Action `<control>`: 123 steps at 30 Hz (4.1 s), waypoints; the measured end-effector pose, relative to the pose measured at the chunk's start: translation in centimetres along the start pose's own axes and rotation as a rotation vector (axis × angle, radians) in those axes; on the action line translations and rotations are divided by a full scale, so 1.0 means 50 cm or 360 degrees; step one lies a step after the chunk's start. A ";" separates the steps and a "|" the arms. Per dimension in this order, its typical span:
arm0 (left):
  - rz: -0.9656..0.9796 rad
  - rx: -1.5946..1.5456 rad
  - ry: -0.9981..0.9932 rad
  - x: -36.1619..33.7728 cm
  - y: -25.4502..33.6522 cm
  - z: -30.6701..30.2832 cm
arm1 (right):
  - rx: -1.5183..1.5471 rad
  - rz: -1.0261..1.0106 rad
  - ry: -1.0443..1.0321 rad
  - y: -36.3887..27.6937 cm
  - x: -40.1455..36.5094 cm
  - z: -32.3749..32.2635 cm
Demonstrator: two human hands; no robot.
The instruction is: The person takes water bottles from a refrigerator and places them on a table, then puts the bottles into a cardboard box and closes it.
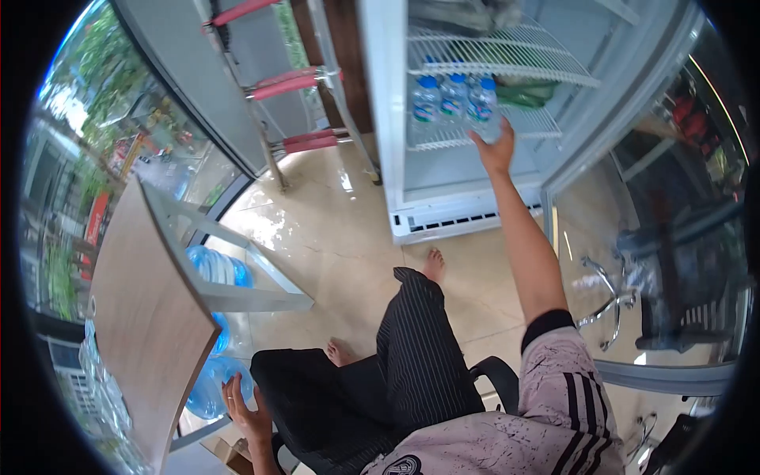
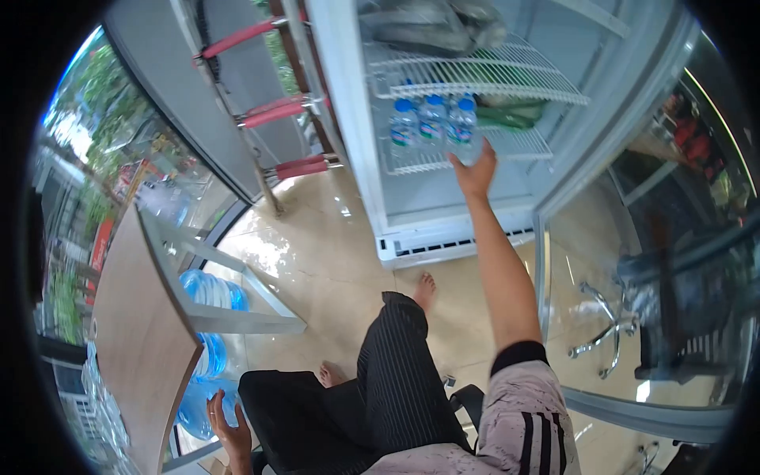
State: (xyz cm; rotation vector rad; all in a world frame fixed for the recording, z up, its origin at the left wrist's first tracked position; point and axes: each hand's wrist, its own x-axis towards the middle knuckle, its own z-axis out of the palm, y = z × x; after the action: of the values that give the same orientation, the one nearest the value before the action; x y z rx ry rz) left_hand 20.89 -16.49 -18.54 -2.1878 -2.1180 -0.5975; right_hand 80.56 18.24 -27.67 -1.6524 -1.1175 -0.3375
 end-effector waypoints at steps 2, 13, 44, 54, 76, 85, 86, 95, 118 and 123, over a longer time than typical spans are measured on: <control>-0.0144 -0.0013 0.0070 -0.040 -0.025 -0.014 | 0.0354 0.0112 -0.0082 -0.051 -0.035 -0.099; -0.0427 -0.0433 0.0298 -0.144 -0.071 0.047 | -0.0681 -0.0661 0.1705 -0.425 -0.030 -1.005; -0.0661 -0.0654 0.0302 -0.295 -0.114 -0.016 | 0.0149 -0.0609 0.0644 -0.491 -0.084 -0.789; -0.0909 -0.0551 0.0377 -0.408 -0.149 -0.043 | 0.0395 -0.0924 0.0601 -0.616 -0.045 -0.582; -0.1106 -0.0458 0.0410 -0.494 -0.137 -0.048 | 0.0378 -0.0482 -0.0088 -0.565 0.048 -0.163; -0.1122 -0.0479 0.0248 -0.468 -0.119 -0.062 | 0.0321 -0.0200 -0.0571 -0.443 -0.019 -0.124; -0.1097 -0.0490 0.0226 -0.465 -0.119 -0.060 | 0.0351 -0.0271 -0.0589 -0.427 -0.029 -0.115; -0.1052 -0.0518 0.0177 -0.440 -0.123 -0.053 | 0.0442 -0.0244 -0.1002 -0.406 -0.198 -0.141; -0.0937 -0.0548 0.0047 -0.394 -0.153 -0.021 | 0.0015 -0.0376 -0.2472 -0.344 -0.485 -0.174; -0.0924 -0.0584 0.0052 -0.390 -0.166 -0.009 | 0.0101 -0.0307 -0.2540 -0.360 -0.485 -0.175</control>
State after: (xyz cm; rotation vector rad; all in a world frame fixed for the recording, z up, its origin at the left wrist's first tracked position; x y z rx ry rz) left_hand 12.85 -34.69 -25.89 -1.6397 -2.8192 -1.1193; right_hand 56.20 -1.46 -30.16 -1.6101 -2.3513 1.1154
